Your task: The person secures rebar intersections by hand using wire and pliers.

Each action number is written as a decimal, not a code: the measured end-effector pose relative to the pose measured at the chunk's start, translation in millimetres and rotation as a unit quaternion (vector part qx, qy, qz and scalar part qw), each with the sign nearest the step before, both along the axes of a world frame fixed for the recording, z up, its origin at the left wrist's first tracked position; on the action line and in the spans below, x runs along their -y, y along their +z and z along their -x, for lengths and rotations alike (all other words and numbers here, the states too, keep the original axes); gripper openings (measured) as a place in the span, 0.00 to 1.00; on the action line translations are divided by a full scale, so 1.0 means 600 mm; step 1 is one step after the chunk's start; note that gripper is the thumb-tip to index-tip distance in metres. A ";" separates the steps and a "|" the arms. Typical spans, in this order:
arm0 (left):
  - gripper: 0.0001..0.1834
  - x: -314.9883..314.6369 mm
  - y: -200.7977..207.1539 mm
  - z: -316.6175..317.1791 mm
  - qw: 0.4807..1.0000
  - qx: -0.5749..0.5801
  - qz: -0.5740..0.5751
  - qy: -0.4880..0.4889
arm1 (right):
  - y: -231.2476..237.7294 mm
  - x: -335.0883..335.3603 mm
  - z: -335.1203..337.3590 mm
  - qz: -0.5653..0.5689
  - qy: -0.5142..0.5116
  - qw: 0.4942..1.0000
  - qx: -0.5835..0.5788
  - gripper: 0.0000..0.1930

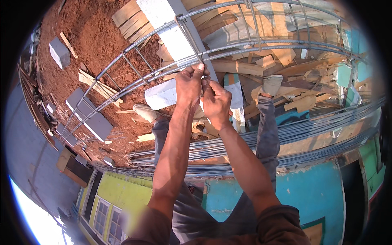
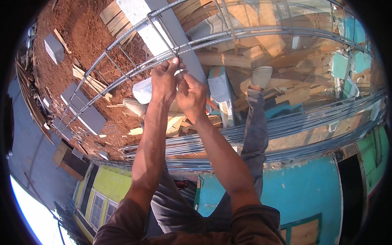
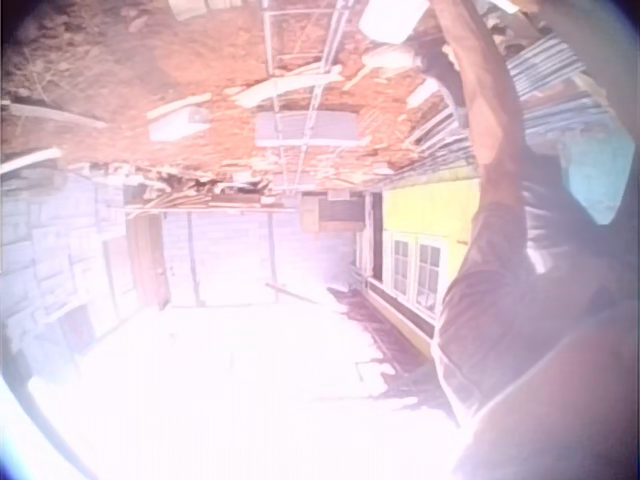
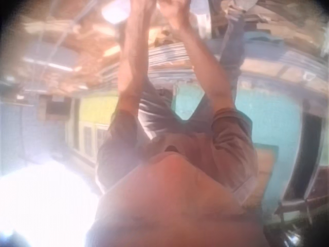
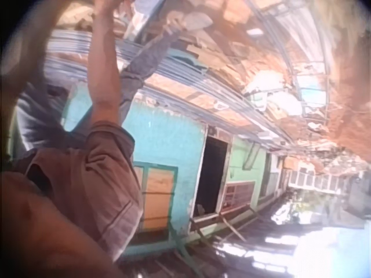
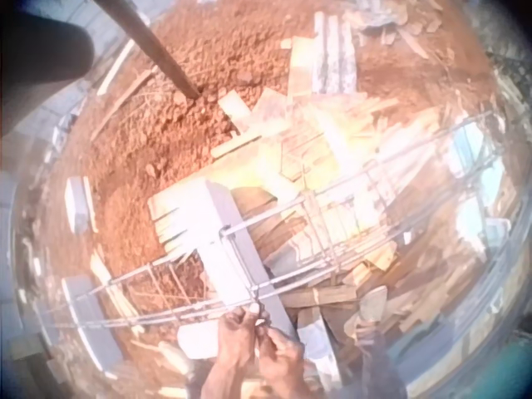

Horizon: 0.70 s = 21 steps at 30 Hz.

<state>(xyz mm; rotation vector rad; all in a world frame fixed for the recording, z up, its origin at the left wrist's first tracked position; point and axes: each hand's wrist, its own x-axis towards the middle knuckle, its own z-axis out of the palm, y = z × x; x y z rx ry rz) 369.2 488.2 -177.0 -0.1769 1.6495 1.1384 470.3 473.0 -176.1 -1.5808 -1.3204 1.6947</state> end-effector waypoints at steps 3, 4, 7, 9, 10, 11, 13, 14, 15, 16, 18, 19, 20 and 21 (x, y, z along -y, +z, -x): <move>0.12 -0.005 0.003 0.005 0.995 -0.043 0.048 -0.073 | 0.001 0.003 0.014 -0.031 -0.010 0.999 0.011 0.09; 0.12 -0.005 0.004 0.008 0.995 -0.042 0.049 -0.073 | 0.001 0.003 0.017 -0.054 -0.029 0.998 0.014 0.09; 0.12 -0.002 0.004 0.011 0.982 -0.057 0.100 -0.148 | 0.003 0.018 0.006 -0.015 -0.008 1.000 0.001 0.10; 0.11 -0.007 0.012 -0.002 0.995 -0.056 0.064 -0.043 | -0.019 0.027 -0.043 0.081 -0.067 0.994 -0.037 0.12; 0.11 -0.009 0.012 -0.005 0.996 -0.055 0.064 -0.041 | -0.034 0.032 -0.071 0.176 -0.126 0.973 -0.073 0.14; 0.10 -0.010 0.010 -0.009 0.998 -0.030 0.044 -0.016 | -0.049 0.035 -0.091 0.137 -0.178 0.973 -0.042 0.17; 0.08 -0.014 0.012 -0.010 1.000 -0.006 0.025 0.010 | -0.067 0.065 -0.143 -0.040 0.074 0.972 0.219 0.18; 0.07 -0.015 0.017 -0.009 0.998 0.025 0.038 0.038 | -0.057 0.074 -0.143 -0.039 0.077 0.972 0.218 0.18; 0.06 -0.014 0.021 -0.007 0.995 0.053 0.051 0.066 | -0.041 0.084 -0.141 -0.104 0.208 0.946 0.228 0.24; 0.06 -0.009 0.017 -0.008 0.995 0.050 0.054 0.068 | -0.032 0.088 -0.137 -0.168 0.334 0.898 0.231 0.31; 0.05 -0.008 0.015 -0.018 0.990 0.076 -0.004 0.121 | -0.048 0.111 -0.138 -0.173 0.359 0.881 0.255 0.34; 0.05 -0.010 0.016 -0.025 0.990 0.075 -0.004 0.121 | -0.058 0.124 -0.142 -0.178 0.382 0.862 0.281 0.37; 0.04 -0.013 0.017 -0.030 0.990 0.068 -0.001 0.127 | -0.065 0.121 -0.139 -0.136 0.389 0.868 0.278 0.39; 0.04 -0.016 0.018 -0.035 0.989 0.062 0.001 0.132 | -0.066 0.119 -0.138 -0.136 0.388 0.868 0.278 0.39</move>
